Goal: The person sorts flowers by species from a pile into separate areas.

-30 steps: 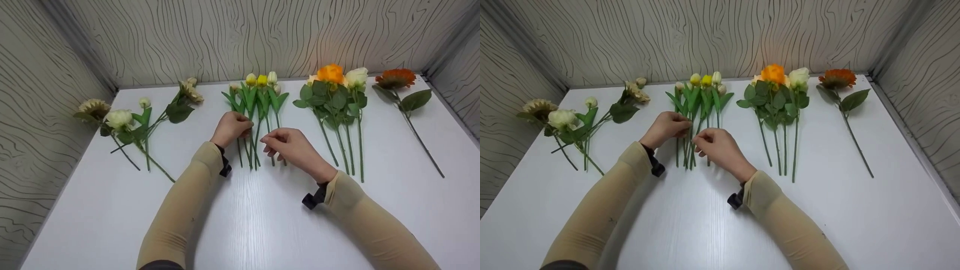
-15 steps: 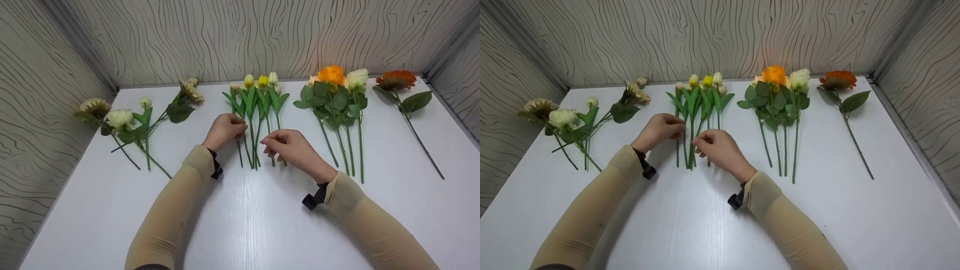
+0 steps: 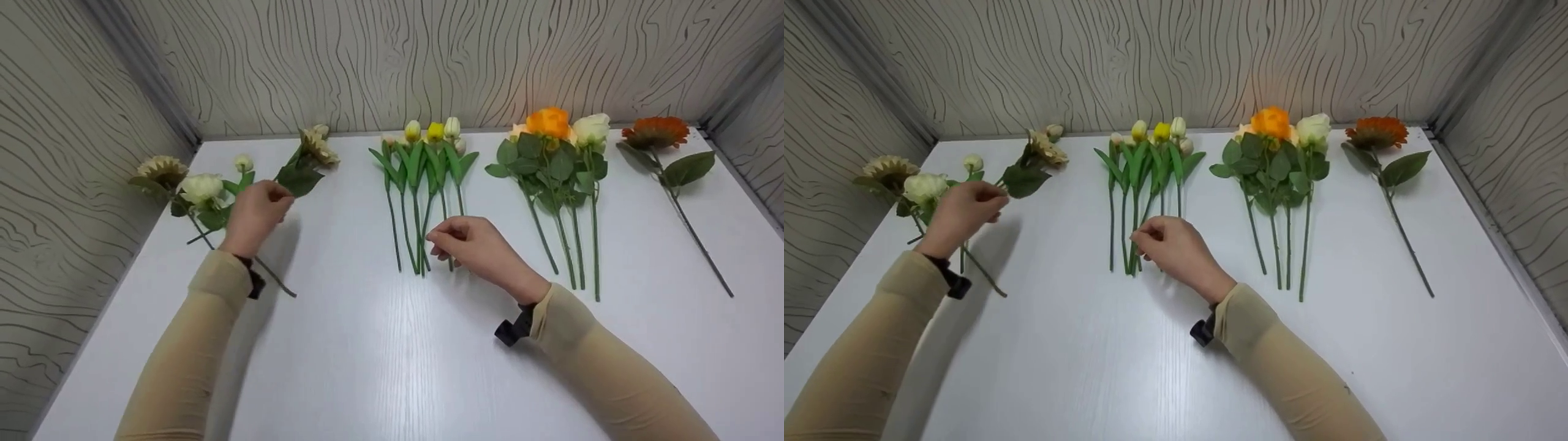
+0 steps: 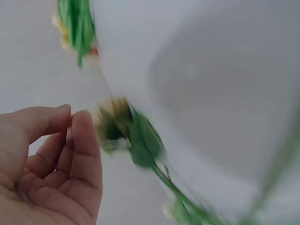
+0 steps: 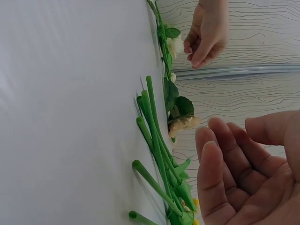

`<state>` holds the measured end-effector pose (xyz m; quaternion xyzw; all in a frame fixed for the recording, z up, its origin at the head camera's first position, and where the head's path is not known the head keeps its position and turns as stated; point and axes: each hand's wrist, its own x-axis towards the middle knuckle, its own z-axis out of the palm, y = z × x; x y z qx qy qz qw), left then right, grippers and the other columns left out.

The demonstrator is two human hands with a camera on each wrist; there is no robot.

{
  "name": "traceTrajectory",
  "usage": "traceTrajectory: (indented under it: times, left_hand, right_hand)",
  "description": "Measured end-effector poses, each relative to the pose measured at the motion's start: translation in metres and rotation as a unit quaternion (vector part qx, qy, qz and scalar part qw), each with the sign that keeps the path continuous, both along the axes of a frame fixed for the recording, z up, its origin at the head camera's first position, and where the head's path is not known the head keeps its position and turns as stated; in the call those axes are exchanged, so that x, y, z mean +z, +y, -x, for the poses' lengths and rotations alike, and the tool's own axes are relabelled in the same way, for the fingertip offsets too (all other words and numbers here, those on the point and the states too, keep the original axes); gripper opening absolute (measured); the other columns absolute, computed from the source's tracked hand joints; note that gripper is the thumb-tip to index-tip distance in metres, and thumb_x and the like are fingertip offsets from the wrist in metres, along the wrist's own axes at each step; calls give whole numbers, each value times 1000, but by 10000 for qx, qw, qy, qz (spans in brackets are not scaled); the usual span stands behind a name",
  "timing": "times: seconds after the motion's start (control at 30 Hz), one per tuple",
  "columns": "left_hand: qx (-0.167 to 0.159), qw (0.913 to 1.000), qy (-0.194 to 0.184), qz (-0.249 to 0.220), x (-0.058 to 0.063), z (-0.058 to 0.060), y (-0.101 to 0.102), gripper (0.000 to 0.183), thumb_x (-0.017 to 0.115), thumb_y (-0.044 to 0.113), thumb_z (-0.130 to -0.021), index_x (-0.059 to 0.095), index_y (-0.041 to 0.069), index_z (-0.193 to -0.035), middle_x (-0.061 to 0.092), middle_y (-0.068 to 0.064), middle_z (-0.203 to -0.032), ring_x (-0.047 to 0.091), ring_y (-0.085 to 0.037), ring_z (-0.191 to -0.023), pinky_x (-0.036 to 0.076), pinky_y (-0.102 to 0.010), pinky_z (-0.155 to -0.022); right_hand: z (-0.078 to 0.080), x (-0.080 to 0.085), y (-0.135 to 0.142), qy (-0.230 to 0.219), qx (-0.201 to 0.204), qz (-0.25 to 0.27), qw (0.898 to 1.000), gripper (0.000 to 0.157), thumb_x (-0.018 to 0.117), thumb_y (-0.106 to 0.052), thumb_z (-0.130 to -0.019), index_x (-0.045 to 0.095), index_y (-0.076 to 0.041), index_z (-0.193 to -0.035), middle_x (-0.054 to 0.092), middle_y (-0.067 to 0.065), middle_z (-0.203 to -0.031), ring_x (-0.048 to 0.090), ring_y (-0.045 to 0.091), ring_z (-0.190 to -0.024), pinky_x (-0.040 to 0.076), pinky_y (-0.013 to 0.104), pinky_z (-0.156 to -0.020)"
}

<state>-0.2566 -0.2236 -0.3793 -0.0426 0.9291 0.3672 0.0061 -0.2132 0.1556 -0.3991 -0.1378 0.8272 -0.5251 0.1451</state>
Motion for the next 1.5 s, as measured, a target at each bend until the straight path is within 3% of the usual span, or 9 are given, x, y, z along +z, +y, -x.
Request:
traceTrajectory:
  times: [0.1, 0.2, 0.4, 0.57, 0.73, 0.9, 1.07, 1.3, 1.5]
  left_hand:
    - [242, 9992, 185, 277, -1, -18, -35, 28, 60, 22, -103, 68, 0, -118, 68, -17, -103, 64, -26, -85, 51, -39, -71]
    - [332, 9987, 111, 366, -5, -36, -56, 29, 61, 25, -102, 68, -1, -114, 69, -17, -100, 63, -26, -82, 50, -38, -69]
    - [284, 9983, -409, 302, -16, -60, -71, 34, 64, 32, -102, 67, -1, -95, 67, -14, -81, 60, -28, -72, 45, -37, -62]
    - [301, 9952, -914, 188, -23, -67, -75, 37, 65, 36, -101, 68, 0, -89, 65, -10, -76, 59, -25, -72, 45, -35, -62]
    - [188, 9931, -1151, 130, -26, -65, -77, 37, 65, 35, -101, 68, 1, -85, 59, -4, -69, 55, -21, -67, 45, -35, -61]
    - [156, 9871, -1534, -426, -28, -62, -79, 34, 65, 32, -101, 72, -2, -102, 65, -5, -79, 61, -18, -72, 52, -33, -67]
    - [291, 9787, -1765, -1004, -26, -63, -77, 40, 65, 31, -101, 67, -4, -119, 69, -8, -92, 66, -16, -79, 56, -30, -74]
    - [204, 9769, -1399, -1601, -7, -70, -61, 45, 64, 31, -103, 60, -7, -128, 66, -13, -103, 69, -15, -85, 59, -32, -83]
    - [-235, 9697, -1009, -2214, 2, -71, -13, 40, 66, 25, -102, 61, -7, -124, 65, -18, -103, 70, -23, -88, 60, -35, -84]
  right_hand:
    - [-4, 0, -4, 247, 97, -222, 9994, 30, 65, -36, -102, 74, -10, -115, 72, 11, -99, 65, 29, -89, 53, 41, -74]
    - [-10, 0, -12, 738, 255, -639, 9949, 25, 65, -33, -103, 75, -13, -113, 72, 2, -97, 64, 21, -85, 51, 39, -71]
    - [-18, -5, -49, 1753, 978, -1546, 9674, 19, 65, -26, -102, 77, -14, -111, 73, -5, -101, 66, 11, -91, 54, 35, -80]
    - [-19, -6, -87, 2174, 1534, -1880, 9455, 20, 64, -24, -101, 78, -13, -110, 75, -2, -103, 68, 13, -94, 55, 33, -84]
    - [-22, -7, -107, 2294, 1824, -1857, 9379, 20, 64, -23, -101, 78, -12, -110, 75, -2, -103, 67, 15, -94, 55, 34, -83]
    - [-24, -9, -106, 2279, 1790, -1760, 9408, 18, 66, -22, -101, 78, -13, -109, 75, -3, -103, 68, 14, -95, 55, 33, -84]
    - [-20, -7, -91, 2186, 1587, -1595, 9495, 19, 65, -24, -101, 79, -13, -109, 75, -4, -104, 68, 12, -96, 55, 32, -86]
    - [-13, 2, -53, 1944, 1077, -1262, 9668, 19, 65, -25, -103, 77, -13, -111, 74, -5, -102, 67, 9, -89, 55, 34, -78]
    - [-6, 7, -20, 1430, 391, -694, 9865, 21, 65, -28, -103, 77, -16, -115, 73, -4, -104, 66, 16, -86, 53, 37, -72]
